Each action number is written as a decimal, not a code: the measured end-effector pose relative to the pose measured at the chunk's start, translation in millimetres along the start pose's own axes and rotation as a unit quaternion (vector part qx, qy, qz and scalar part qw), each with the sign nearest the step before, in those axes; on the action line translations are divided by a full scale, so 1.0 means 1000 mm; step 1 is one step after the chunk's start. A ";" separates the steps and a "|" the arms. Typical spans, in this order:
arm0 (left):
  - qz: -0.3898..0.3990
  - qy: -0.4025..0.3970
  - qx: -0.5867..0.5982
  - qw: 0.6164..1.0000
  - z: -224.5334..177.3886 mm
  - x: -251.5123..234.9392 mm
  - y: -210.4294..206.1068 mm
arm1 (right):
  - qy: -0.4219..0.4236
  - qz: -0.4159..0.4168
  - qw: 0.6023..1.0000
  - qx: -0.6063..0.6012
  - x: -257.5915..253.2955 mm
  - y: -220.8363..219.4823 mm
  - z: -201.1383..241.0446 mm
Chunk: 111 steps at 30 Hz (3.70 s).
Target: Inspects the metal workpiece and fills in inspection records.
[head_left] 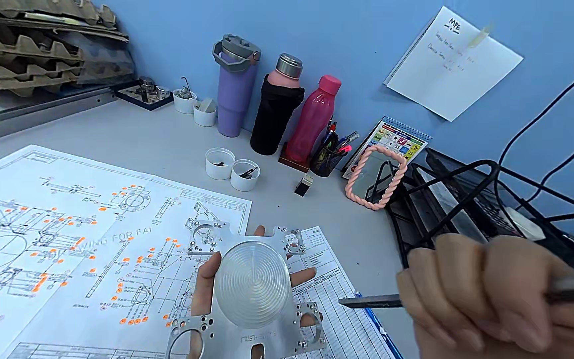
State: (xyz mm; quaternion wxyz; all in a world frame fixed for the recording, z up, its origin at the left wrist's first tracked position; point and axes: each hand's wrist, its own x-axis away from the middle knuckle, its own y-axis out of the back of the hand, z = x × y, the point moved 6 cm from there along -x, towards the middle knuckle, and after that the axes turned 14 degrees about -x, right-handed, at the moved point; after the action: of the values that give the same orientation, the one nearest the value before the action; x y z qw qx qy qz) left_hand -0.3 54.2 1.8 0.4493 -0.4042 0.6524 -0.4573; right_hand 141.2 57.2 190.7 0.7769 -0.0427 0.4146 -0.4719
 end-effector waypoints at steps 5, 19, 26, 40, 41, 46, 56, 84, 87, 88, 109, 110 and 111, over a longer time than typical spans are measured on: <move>-0.004 -0.012 -0.002 1.000 -0.001 0.000 -0.001 | -0.023 -0.011 1.000 -0.004 0.009 -0.013 -0.003; -0.040 -0.089 -0.042 0.994 -0.009 0.007 -0.014 | -0.068 -0.037 0.997 -0.012 0.037 -0.012 -0.043; -0.034 -0.051 -0.026 0.998 -0.007 0.005 -0.015 | -0.028 -0.027 0.998 0.044 0.040 -0.012 -0.044; 0.004 -0.031 0.050 0.998 0.003 0.003 -0.016 | -0.011 -0.015 0.997 0.074 0.046 -0.008 -0.053; -0.011 -0.035 0.050 0.998 0.003 0.003 -0.015 | -0.015 -0.017 0.997 0.075 0.047 -0.007 -0.054; -0.070 -0.053 0.054 0.995 0.000 0.004 -0.014 | -0.032 -0.007 0.998 0.052 0.050 -0.004 -0.062; -0.006 -0.056 0.047 0.997 -0.003 0.005 -0.015 | -0.042 -0.010 0.998 0.042 0.059 0.002 -0.075; -0.036 0.053 -0.037 0.997 0.010 -0.005 0.002 | -0.082 -0.242 0.890 0.377 0.107 0.120 0.083; -0.031 0.082 -0.063 0.994 0.013 -0.004 0.000 | -0.112 -0.298 0.823 0.470 0.157 0.172 0.094; -0.032 0.092 -0.067 0.993 0.014 -0.004 0.001 | -0.124 -0.309 0.802 0.496 0.171 0.186 0.093; -0.108 0.111 -0.229 0.961 0.008 0.000 0.026 | -0.114 -0.157 0.602 0.775 0.205 0.256 0.061; -0.108 0.113 -0.228 0.961 0.008 0.000 0.026 | -0.113 -0.154 0.607 0.771 0.205 0.258 0.060; -0.113 0.119 -0.222 0.961 0.009 0.000 0.025 | -0.114 -0.155 0.611 0.768 0.205 0.260 0.060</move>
State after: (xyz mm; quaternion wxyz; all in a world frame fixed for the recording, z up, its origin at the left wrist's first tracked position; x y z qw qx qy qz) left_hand 5.6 58.1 -23.4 0.2129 -0.5072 0.7364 -0.3939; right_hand 407.0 22.6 -12.8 0.4817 0.4528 -0.2044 -0.7219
